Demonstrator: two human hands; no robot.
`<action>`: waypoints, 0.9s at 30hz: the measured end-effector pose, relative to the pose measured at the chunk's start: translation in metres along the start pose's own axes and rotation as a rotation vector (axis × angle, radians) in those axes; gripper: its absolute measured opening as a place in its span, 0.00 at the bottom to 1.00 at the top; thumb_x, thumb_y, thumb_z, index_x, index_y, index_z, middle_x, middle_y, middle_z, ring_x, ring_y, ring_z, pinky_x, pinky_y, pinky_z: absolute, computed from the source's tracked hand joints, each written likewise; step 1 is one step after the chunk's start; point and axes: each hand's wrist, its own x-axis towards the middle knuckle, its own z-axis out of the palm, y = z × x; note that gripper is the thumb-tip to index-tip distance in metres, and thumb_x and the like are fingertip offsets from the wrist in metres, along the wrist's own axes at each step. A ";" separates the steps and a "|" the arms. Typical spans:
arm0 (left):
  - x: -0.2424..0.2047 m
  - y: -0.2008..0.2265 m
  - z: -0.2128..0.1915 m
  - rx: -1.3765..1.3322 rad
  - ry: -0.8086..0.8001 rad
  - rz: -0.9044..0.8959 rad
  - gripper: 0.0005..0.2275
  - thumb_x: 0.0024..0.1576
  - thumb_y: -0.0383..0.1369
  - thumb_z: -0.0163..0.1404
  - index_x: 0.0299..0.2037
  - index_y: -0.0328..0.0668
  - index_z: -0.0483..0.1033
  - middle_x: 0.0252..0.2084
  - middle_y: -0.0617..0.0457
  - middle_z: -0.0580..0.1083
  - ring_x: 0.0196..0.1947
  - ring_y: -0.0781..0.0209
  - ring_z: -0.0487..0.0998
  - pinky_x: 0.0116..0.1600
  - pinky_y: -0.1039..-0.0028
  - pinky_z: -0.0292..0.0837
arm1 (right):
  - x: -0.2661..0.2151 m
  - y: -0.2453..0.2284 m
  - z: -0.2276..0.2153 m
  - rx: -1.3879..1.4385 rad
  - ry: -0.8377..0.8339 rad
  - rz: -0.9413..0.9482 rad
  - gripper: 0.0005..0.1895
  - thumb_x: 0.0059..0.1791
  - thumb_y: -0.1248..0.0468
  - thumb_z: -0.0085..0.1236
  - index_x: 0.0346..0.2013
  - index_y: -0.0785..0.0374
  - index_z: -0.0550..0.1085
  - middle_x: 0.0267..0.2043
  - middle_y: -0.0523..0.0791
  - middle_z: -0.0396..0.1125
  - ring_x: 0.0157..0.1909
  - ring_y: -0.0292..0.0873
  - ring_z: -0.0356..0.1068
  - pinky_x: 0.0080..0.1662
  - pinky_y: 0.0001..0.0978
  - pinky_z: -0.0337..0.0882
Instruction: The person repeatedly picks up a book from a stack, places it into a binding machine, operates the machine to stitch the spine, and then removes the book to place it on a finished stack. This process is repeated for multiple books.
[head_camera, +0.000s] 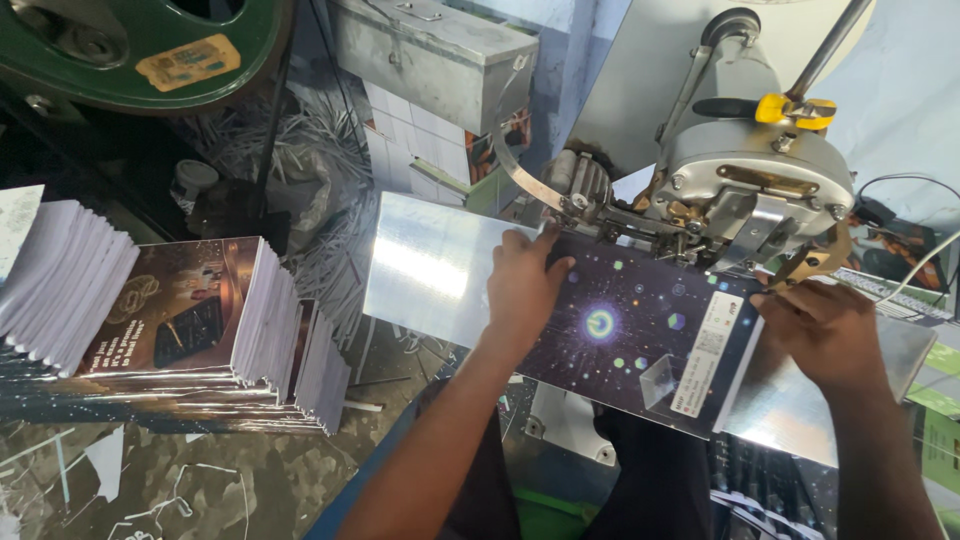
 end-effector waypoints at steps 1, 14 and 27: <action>-0.001 0.003 0.003 -0.009 -0.007 -0.008 0.24 0.53 0.39 0.61 0.62 0.56 0.74 0.47 0.46 0.68 0.48 0.45 0.72 0.48 0.56 0.74 | -0.001 0.007 -0.001 -0.024 0.016 -0.045 0.14 0.50 0.63 0.64 0.49 0.65 0.80 0.37 0.51 0.75 0.33 0.45 0.76 0.38 0.33 0.74; -0.009 0.022 0.017 -0.036 0.023 0.004 0.25 0.52 0.39 0.62 0.62 0.57 0.74 0.46 0.47 0.68 0.47 0.46 0.72 0.47 0.57 0.74 | -0.014 0.035 -0.008 0.134 0.025 0.039 0.17 0.51 0.66 0.63 0.54 0.68 0.78 0.44 0.54 0.75 0.41 0.43 0.76 0.46 0.32 0.74; -0.009 0.025 0.024 -0.023 -0.029 0.000 0.25 0.54 0.41 0.61 0.63 0.58 0.73 0.47 0.46 0.67 0.48 0.45 0.70 0.49 0.57 0.72 | -0.019 0.042 -0.007 0.226 0.026 0.142 0.18 0.52 0.67 0.63 0.57 0.67 0.77 0.39 0.48 0.72 0.36 0.34 0.69 0.42 0.25 0.68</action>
